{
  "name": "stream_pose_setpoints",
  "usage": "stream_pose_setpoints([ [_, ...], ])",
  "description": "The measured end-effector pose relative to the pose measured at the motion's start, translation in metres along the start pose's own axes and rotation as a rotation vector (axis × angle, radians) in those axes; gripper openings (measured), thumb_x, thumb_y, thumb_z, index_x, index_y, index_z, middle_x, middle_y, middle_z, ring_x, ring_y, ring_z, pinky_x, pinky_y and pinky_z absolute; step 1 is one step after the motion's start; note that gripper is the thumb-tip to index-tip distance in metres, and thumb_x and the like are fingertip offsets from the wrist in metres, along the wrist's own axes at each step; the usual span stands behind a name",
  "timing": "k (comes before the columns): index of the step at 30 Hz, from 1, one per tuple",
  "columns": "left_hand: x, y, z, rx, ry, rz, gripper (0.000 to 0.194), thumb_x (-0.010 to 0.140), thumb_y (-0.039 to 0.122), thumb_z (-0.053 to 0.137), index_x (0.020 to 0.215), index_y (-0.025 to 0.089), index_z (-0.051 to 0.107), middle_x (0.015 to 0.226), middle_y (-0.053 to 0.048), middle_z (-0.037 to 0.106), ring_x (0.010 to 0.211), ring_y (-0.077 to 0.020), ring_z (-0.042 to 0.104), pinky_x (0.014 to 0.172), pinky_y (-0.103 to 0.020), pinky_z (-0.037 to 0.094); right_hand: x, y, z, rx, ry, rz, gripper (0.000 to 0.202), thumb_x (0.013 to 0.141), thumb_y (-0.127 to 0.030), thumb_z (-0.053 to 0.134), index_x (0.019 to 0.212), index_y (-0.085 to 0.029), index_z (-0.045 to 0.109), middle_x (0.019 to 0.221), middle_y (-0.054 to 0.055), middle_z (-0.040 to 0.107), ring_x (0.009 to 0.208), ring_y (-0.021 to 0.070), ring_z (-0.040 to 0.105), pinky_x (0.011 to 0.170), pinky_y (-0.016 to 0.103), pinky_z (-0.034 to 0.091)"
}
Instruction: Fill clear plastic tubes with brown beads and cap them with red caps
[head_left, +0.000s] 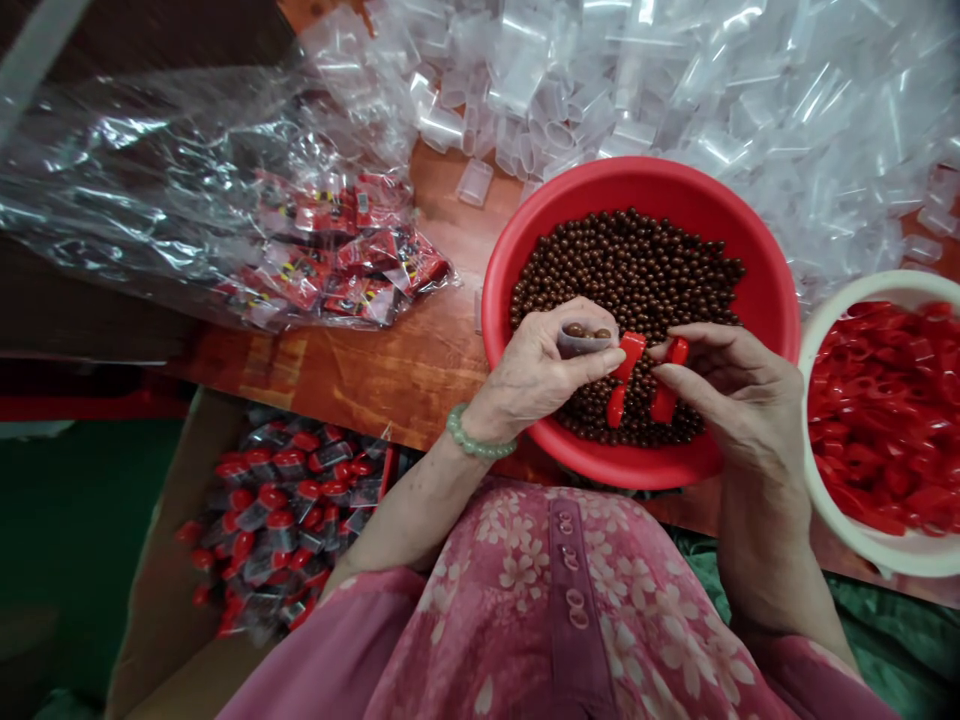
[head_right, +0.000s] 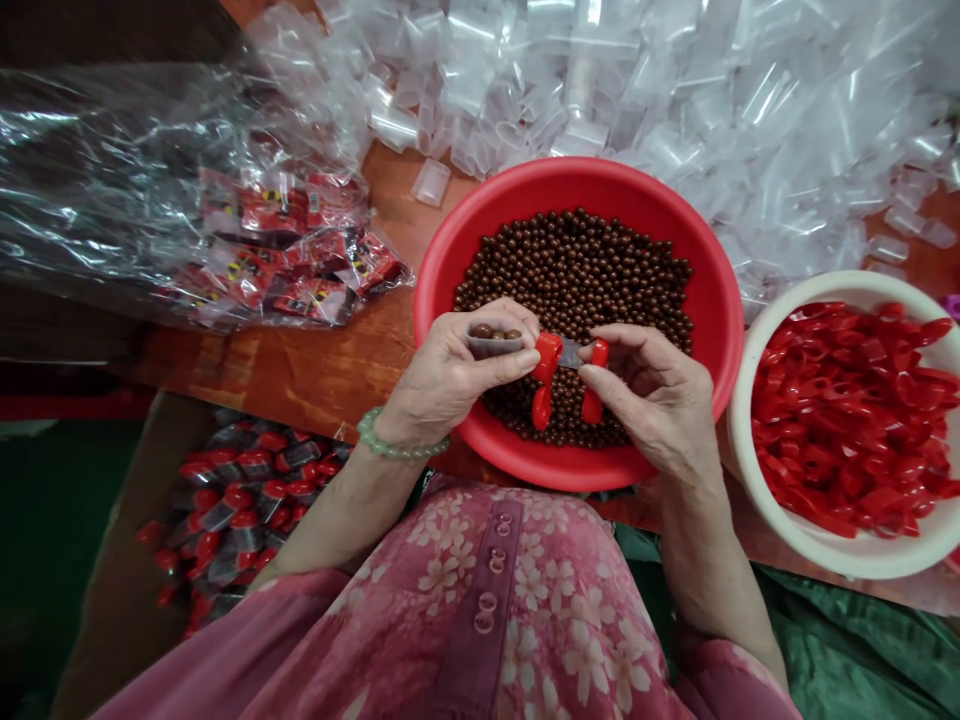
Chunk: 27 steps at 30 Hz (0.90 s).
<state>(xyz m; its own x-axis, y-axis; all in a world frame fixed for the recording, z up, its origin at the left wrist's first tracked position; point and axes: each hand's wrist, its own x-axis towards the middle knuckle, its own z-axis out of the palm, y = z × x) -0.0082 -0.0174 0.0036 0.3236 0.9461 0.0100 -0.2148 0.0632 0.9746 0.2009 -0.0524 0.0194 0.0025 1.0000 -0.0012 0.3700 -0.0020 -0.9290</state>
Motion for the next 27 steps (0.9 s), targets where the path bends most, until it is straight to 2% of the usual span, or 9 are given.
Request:
stream_pose_setpoints([
  [3, 0.000, -0.002, 0.001, -0.039, 0.030, -0.005, 0.034, 0.078, 0.045, 0.083, 0.072, 0.017, 0.065, 0.085, -0.002, 0.063, 0.084, -0.0144, 0.057, 0.082, -0.030, 0.048, 0.006, 0.013, -0.018, -0.369, -0.037, -0.038, 0.030, 0.088, -0.033, 0.076, 0.117, -0.025, 0.072, 0.096, 0.005, 0.076, 0.080, 0.0207, 0.070, 0.075, 0.038, 0.060],
  [5, 0.000, -0.003, 0.001, -0.075, 0.035, -0.009, 0.031, 0.078, 0.042, 0.084, 0.073, 0.017, 0.066, 0.085, -0.001, 0.062, 0.083, -0.0136, 0.057, 0.081, -0.029, 0.047, 0.008, 0.017, -0.025, -0.662, -0.004, -0.078, 0.031, 0.090, -0.032, 0.072, 0.119, -0.021, 0.072, 0.112, 0.012, 0.075, 0.098, 0.0291, 0.070, 0.095, 0.052, 0.056],
  [7, 0.000, -0.003, 0.002, -0.103, 0.031, -0.009, 0.030, 0.078, 0.040, 0.085, 0.073, 0.017, 0.066, 0.084, 0.000, 0.062, 0.082, -0.0128, 0.057, 0.081, -0.028, 0.047, 0.007, 0.015, -0.024, -0.751, 0.034, -0.117, 0.034, 0.093, -0.034, 0.068, 0.123, -0.019, 0.072, 0.127, 0.017, 0.070, 0.115, 0.0342, 0.066, 0.107, 0.059, 0.048],
  [9, 0.000, -0.002, 0.002, -0.108, 0.024, -0.005, 0.030, 0.077, 0.040, 0.085, 0.073, 0.017, 0.066, 0.084, 0.000, 0.062, 0.082, -0.0127, 0.057, 0.082, -0.028, 0.047, 0.005, 0.007, -0.015, -0.571, -0.030, -0.116, 0.040, 0.095, -0.040, 0.067, 0.131, -0.021, 0.068, 0.129, 0.015, 0.070, 0.112, 0.0301, 0.067, 0.104, 0.054, 0.051],
  [12, 0.000, -0.002, 0.001, -0.075, 0.022, -0.004, 0.033, 0.076, 0.045, 0.085, 0.073, 0.017, 0.067, 0.084, -0.001, 0.062, 0.084, -0.0138, 0.058, 0.084, -0.029, 0.049, 0.006, -0.009, 0.005, -0.170, -0.182, -0.077, 0.045, 0.094, -0.046, 0.070, 0.134, -0.027, 0.065, 0.114, 0.005, 0.074, 0.095, 0.0199, 0.069, 0.086, 0.038, 0.058],
  [15, 0.001, -0.002, 0.000, -0.046, 0.017, -0.024, 0.036, 0.075, 0.048, 0.085, 0.074, 0.017, 0.067, 0.085, -0.001, 0.063, 0.086, -0.0143, 0.060, 0.084, -0.029, 0.050, 0.013, -0.018, 0.020, 0.049, -0.213, -0.043, 0.033, 0.086, -0.047, 0.079, 0.111, -0.026, 0.072, 0.096, 0.001, 0.074, 0.083, 0.0157, 0.068, 0.076, 0.031, 0.059],
  [20, 0.001, -0.005, 0.003, -0.145, 0.034, -0.091, 0.037, 0.073, 0.049, 0.087, 0.084, 0.017, 0.070, 0.088, -0.001, 0.067, 0.082, -0.0124, 0.062, 0.078, -0.026, 0.052, 0.021, -0.017, 0.021, 0.226, -0.118, 0.022, 0.035, 0.072, -0.047, 0.090, 0.083, -0.025, 0.065, 0.075, -0.004, 0.066, 0.063, 0.0115, 0.062, 0.058, 0.025, 0.055],
  [24, 0.000, -0.003, 0.004, -0.129, 0.026, -0.134, 0.033, 0.076, 0.044, 0.085, 0.087, 0.016, 0.070, 0.090, -0.002, 0.070, 0.084, -0.0117, 0.064, 0.081, -0.024, 0.054, 0.021, -0.011, 0.017, 0.343, -0.012, 0.088, 0.037, 0.073, -0.046, 0.089, 0.085, -0.025, 0.061, 0.072, -0.005, 0.067, 0.055, 0.0111, 0.062, 0.054, 0.026, 0.057],
  [27, -0.002, 0.002, 0.004, -0.166, -0.076, -0.212, 0.036, 0.075, 0.043, 0.087, 0.088, 0.015, 0.070, 0.086, -0.003, 0.071, 0.079, -0.0117, 0.065, 0.077, -0.024, 0.055, 0.022, -0.007, 0.019, 0.411, 0.070, 0.095, 0.034, 0.074, -0.041, 0.088, 0.090, -0.025, 0.062, 0.069, -0.006, 0.067, 0.052, 0.0113, 0.063, 0.051, 0.025, 0.055],
])
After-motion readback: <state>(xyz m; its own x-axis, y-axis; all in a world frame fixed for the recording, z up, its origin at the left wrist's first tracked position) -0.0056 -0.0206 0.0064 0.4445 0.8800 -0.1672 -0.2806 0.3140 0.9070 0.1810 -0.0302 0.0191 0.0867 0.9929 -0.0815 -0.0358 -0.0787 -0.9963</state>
